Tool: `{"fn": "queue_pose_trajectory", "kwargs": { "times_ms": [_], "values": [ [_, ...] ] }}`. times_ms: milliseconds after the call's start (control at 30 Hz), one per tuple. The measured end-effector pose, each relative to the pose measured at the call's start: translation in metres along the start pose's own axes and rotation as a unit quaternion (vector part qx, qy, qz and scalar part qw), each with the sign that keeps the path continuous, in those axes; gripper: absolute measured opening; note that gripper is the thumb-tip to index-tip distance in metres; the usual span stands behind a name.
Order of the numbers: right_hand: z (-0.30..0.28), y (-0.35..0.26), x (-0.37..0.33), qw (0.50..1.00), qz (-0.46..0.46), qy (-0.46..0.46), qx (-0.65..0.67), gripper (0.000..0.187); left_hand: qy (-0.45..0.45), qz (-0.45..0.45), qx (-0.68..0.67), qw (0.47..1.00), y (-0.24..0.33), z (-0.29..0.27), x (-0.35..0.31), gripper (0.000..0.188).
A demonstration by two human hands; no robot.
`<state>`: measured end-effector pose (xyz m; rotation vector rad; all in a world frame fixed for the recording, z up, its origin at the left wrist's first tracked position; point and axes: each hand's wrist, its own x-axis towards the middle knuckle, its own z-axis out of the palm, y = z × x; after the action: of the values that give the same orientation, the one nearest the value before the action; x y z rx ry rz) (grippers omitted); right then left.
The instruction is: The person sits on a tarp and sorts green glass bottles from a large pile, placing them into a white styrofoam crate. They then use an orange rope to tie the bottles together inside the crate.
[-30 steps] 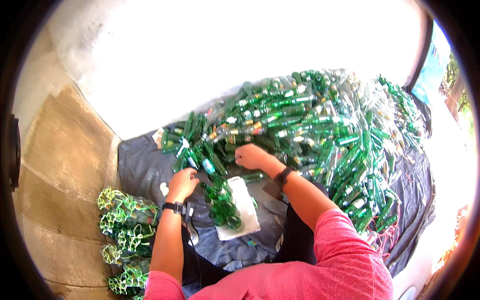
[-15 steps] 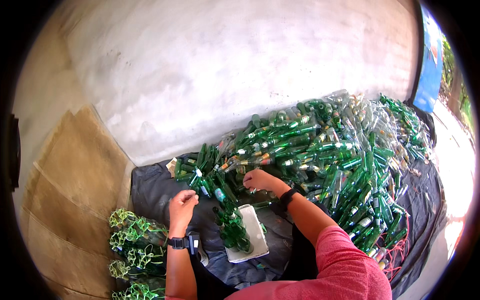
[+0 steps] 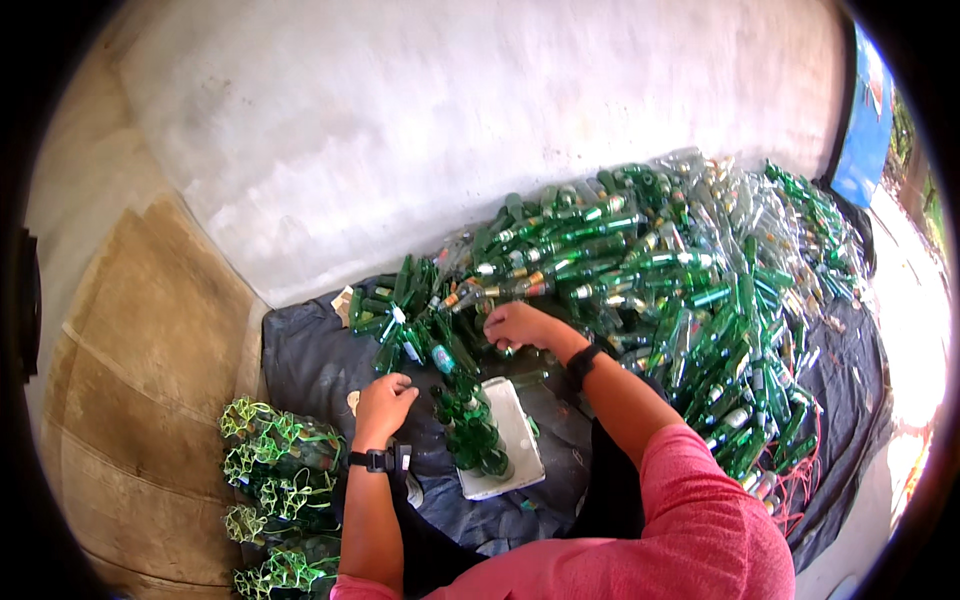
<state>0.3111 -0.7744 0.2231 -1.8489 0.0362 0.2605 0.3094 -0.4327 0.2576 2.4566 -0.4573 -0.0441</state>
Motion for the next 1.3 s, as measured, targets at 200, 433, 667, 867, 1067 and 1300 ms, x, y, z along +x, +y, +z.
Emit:
{"fn": "queue_pose_trajectory", "kwargs": {
  "times_ms": [200, 433, 667, 867, 1067, 1300],
  "values": [
    [0.002, -0.002, 0.003, 0.999, 0.001, 0.015, 0.032, 0.020, -0.020, -0.019, 0.004, 1.000, -0.008, 0.004, 0.002, 0.034],
    [-0.015, -0.007, 0.003, 0.985, -0.021, 0.036, 0.168, 0.016, -0.037, -0.027, 0.017, 0.999, -0.007, 0.007, 0.005, 0.035],
    [-0.039, -0.013, 0.000, 0.945, -0.034, 0.077, 0.315, 0.010, -0.037, -0.027, 0.008, 0.999, -0.012, 0.014, 0.010, 0.031],
    [-0.063, -0.018, -0.008, 0.907, -0.049, 0.127, 0.398, 0.004, -0.037, -0.010, 0.009, 0.999, -0.017, 0.016, 0.012, 0.030],
    [-0.111, -0.016, -0.031, 0.845, -0.111, 0.160, 0.498, 0.007, -0.041, -0.010, 0.011, 0.999, -0.012, 0.020, 0.016, 0.031],
    [-0.175, 0.003, -0.110, 0.764, -0.179, 0.245, 0.569, 0.007, -0.032, 0.005, -0.010, 0.999, -0.019, 0.024, 0.024, 0.030]
  ]
}}
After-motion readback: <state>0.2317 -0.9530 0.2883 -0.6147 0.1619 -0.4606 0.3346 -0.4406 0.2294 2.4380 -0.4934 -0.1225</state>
